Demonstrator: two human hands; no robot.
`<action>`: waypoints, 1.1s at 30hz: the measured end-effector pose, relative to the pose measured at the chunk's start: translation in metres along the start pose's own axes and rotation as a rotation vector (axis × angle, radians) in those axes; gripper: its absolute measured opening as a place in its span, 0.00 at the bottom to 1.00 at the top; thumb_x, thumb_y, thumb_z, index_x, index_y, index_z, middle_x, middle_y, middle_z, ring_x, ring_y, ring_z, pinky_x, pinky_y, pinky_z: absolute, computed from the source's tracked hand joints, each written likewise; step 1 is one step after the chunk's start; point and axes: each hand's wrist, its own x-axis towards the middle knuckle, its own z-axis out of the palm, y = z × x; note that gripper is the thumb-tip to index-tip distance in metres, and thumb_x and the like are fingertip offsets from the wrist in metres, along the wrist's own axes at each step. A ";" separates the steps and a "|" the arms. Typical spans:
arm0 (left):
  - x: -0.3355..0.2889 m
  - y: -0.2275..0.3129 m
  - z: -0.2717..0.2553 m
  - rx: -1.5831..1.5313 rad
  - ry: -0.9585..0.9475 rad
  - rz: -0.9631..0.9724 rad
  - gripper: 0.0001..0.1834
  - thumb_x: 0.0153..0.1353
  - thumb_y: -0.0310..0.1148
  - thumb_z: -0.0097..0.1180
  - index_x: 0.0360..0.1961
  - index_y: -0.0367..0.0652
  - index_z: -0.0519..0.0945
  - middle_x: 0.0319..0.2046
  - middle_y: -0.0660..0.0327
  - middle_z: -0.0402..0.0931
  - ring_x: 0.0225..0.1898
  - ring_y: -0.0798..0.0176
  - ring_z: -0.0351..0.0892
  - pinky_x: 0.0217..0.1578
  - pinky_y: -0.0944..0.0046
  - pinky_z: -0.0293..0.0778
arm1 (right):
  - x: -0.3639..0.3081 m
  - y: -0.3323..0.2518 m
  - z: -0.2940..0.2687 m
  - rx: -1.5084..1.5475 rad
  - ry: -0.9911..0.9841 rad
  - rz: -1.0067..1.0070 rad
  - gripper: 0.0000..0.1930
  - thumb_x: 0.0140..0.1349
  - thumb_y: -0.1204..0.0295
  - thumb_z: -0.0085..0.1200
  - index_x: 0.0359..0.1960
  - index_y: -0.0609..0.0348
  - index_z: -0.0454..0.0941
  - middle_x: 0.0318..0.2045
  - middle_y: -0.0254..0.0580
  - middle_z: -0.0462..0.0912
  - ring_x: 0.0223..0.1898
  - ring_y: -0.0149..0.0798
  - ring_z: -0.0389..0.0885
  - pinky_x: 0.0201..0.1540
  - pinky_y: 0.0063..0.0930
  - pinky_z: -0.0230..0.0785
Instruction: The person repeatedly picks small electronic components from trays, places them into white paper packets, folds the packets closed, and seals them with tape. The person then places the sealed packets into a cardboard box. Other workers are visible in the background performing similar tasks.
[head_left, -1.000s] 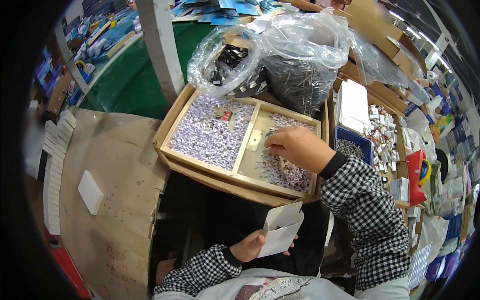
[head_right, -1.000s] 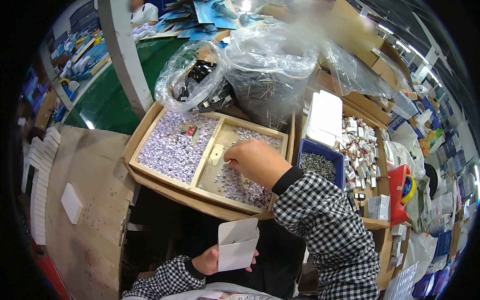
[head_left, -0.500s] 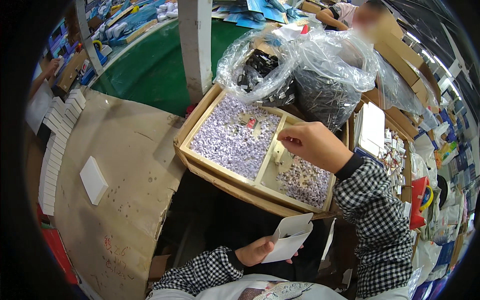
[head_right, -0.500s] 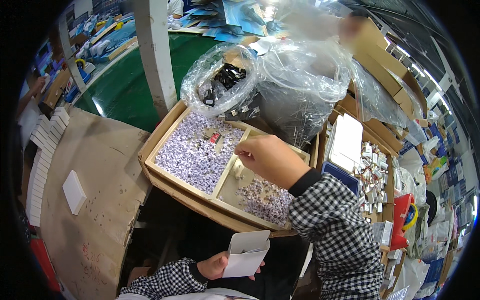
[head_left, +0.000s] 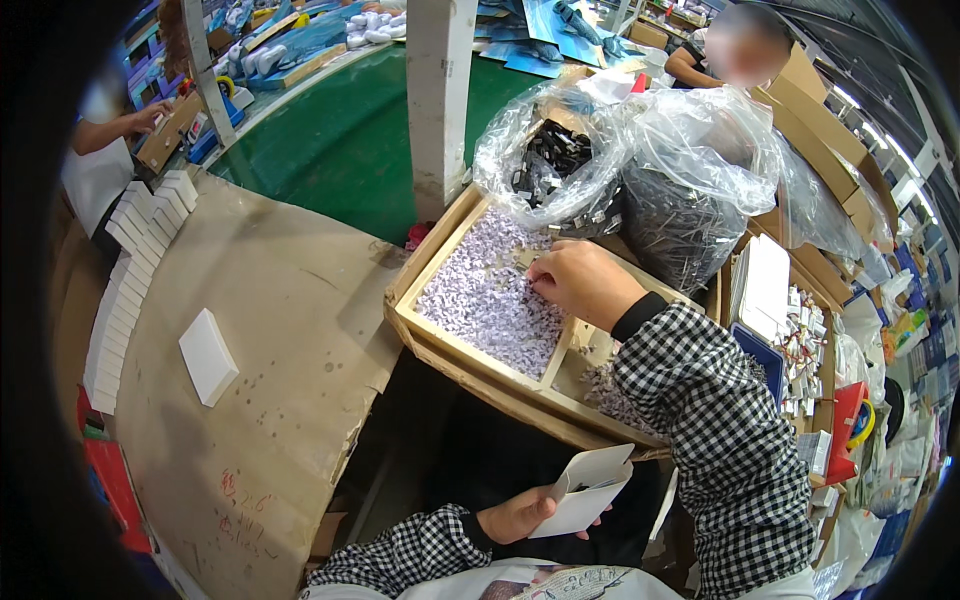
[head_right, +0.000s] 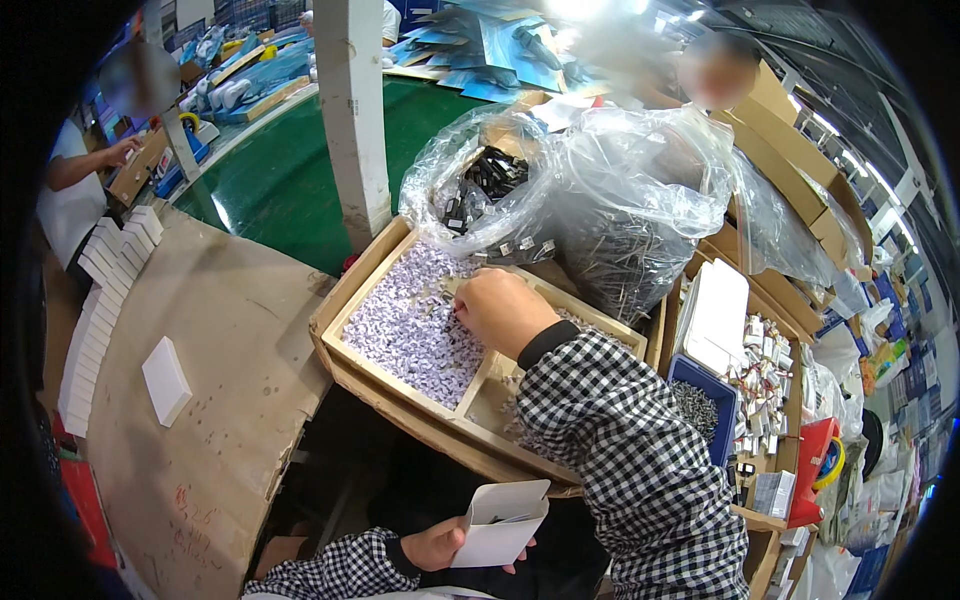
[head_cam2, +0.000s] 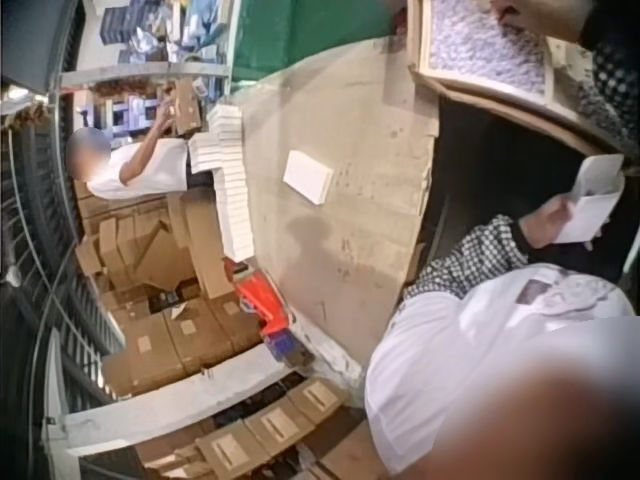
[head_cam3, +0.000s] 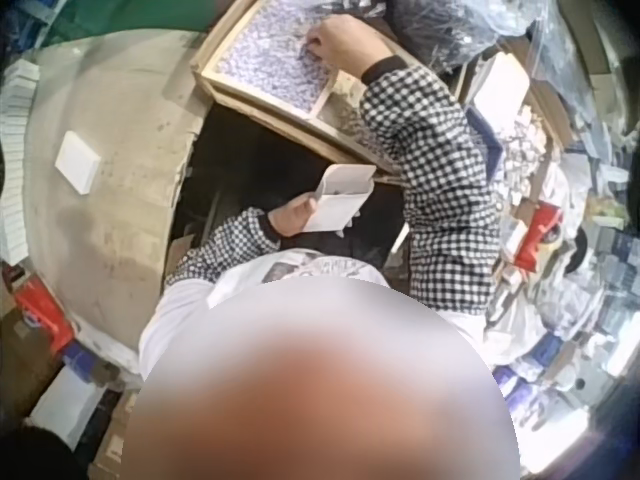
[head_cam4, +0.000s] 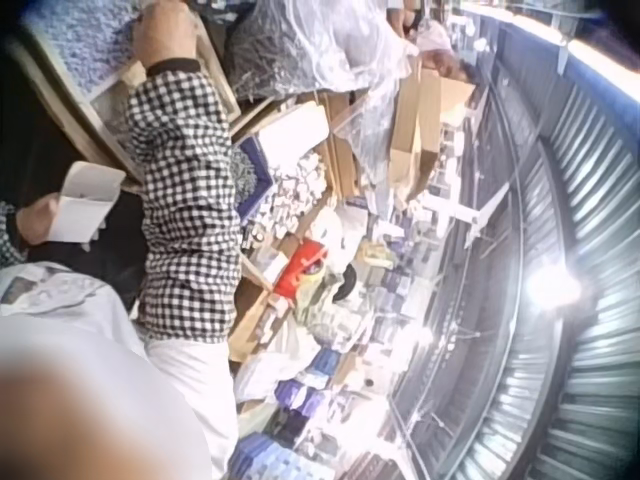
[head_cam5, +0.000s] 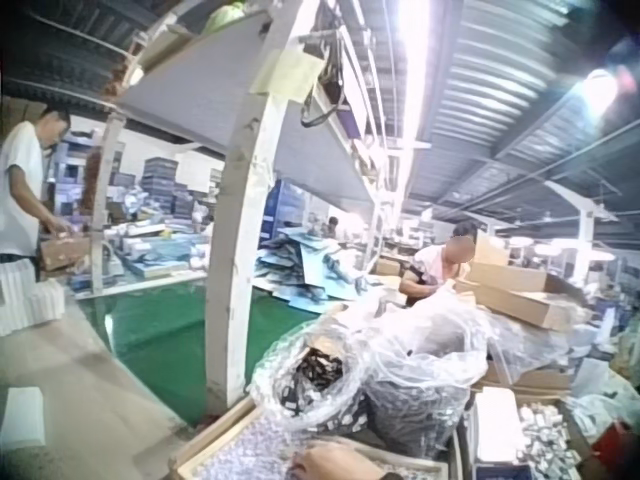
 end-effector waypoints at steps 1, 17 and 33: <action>0.000 0.001 0.001 -0.012 0.000 0.008 0.58 0.52 0.69 0.52 0.68 0.33 0.49 0.59 0.43 0.62 0.57 0.52 0.68 0.54 0.53 0.71 | -0.002 -0.002 -0.004 0.033 0.037 -0.030 0.09 0.55 0.70 0.56 0.33 0.62 0.82 0.29 0.48 0.79 0.36 0.48 0.78 0.43 0.38 0.72; 0.007 0.015 0.029 0.014 -0.054 0.041 0.57 0.50 0.74 0.48 0.65 0.34 0.56 0.59 0.48 0.64 0.56 0.57 0.69 0.53 0.54 0.72 | -0.189 -0.098 -0.060 0.325 -0.021 0.079 0.07 0.55 0.72 0.60 0.35 0.58 0.80 0.27 0.40 0.79 0.29 0.43 0.80 0.31 0.31 0.74; 0.051 -0.077 0.026 0.342 0.174 0.138 0.30 0.68 0.46 0.47 0.67 0.45 0.60 0.55 0.59 0.71 0.57 0.68 0.69 0.56 0.68 0.68 | -0.358 -0.136 0.071 1.035 0.940 0.861 0.21 0.61 0.81 0.54 0.57 0.64 0.70 0.45 0.41 0.79 0.41 0.29 0.75 0.44 0.21 0.68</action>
